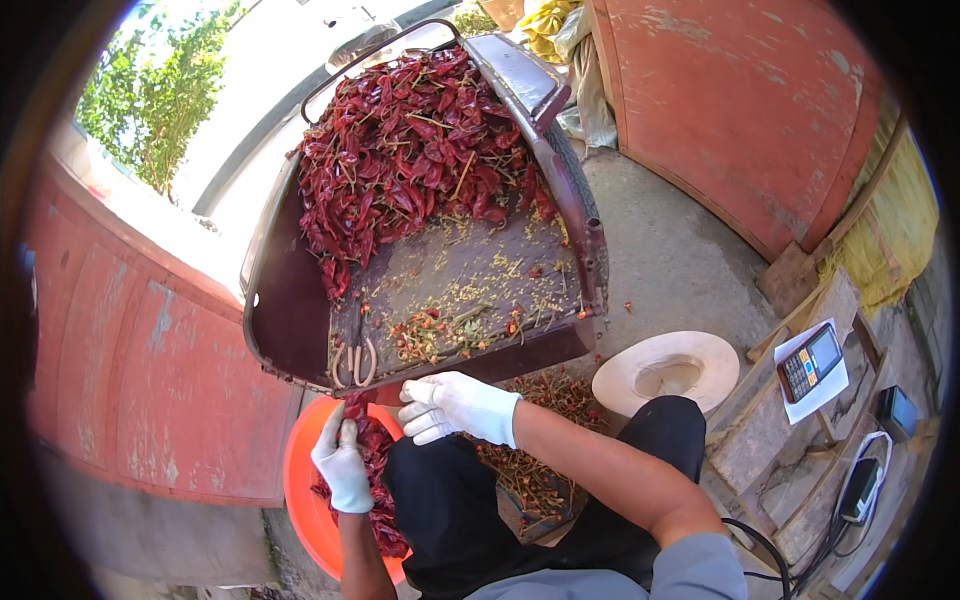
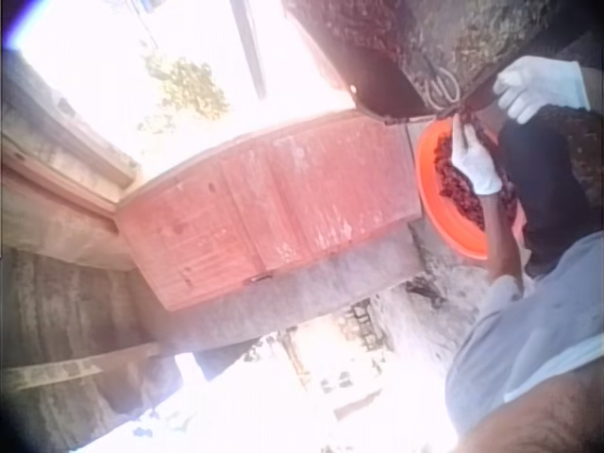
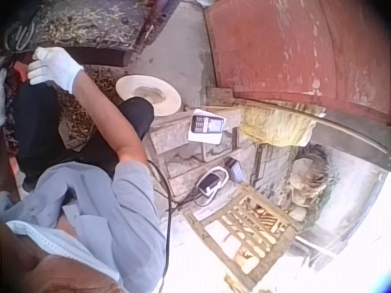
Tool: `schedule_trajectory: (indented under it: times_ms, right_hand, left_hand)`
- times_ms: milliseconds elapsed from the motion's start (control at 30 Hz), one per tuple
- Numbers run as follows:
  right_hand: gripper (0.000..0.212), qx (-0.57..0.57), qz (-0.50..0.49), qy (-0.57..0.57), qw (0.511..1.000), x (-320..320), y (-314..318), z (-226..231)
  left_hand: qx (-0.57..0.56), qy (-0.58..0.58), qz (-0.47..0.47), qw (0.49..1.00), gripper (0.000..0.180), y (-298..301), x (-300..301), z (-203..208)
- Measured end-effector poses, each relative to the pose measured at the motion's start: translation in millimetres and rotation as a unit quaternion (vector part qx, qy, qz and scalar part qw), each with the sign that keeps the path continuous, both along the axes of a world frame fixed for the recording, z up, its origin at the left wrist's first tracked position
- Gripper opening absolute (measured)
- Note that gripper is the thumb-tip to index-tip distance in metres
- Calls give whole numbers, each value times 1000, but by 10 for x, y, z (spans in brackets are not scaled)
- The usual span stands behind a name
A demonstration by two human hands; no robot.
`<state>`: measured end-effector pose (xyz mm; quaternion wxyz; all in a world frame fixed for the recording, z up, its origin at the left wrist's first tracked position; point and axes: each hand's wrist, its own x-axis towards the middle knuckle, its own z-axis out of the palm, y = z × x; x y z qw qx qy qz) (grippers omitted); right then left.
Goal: The person deseeded dried red peppers by opening them with a knife and by hand, removing the seeds, and placing the empty pepper skins into an orange bowl.
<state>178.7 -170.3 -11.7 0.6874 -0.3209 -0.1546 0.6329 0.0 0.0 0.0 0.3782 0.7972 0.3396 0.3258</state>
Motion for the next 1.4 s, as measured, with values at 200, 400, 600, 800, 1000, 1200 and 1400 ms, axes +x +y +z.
schedule_trajectory:
  times_ms: [200, 400, 600, 800, 1000, 1200, 1400]
  right_hand:
    - [40, 9, -25, -36, 999, 51, -54, 221]
    - [46, -31, -37, -86, 995, 215, -109, 256]
    - [40, -30, -92, -77, 992, 342, -143, 172]
    - [45, -68, -111, -122, 984, 543, -204, 213]
    - [41, -106, -153, -211, 960, 516, -242, 98]
    - [40, -143, -92, -330, 929, 539, -318, 383]
    - [40, -140, -135, -347, 918, 518, -239, 231]
  left_hand:
    - [296, 297, 91, 903, 48, 998, -991, -199]
    - [185, 92, -48, 977, 39, 1020, 120, 73]
    - [307, 78, -259, 913, 44, 444, 2185, 288]
    - [380, 139, -294, 866, 71, 115, 3714, 360]
    - [371, 259, -273, 849, 103, 180, 4833, 357]
    - [320, 256, -268, 872, 102, 416, 5159, 206]
    - [385, 306, -265, 829, 73, 334, 4926, 87]
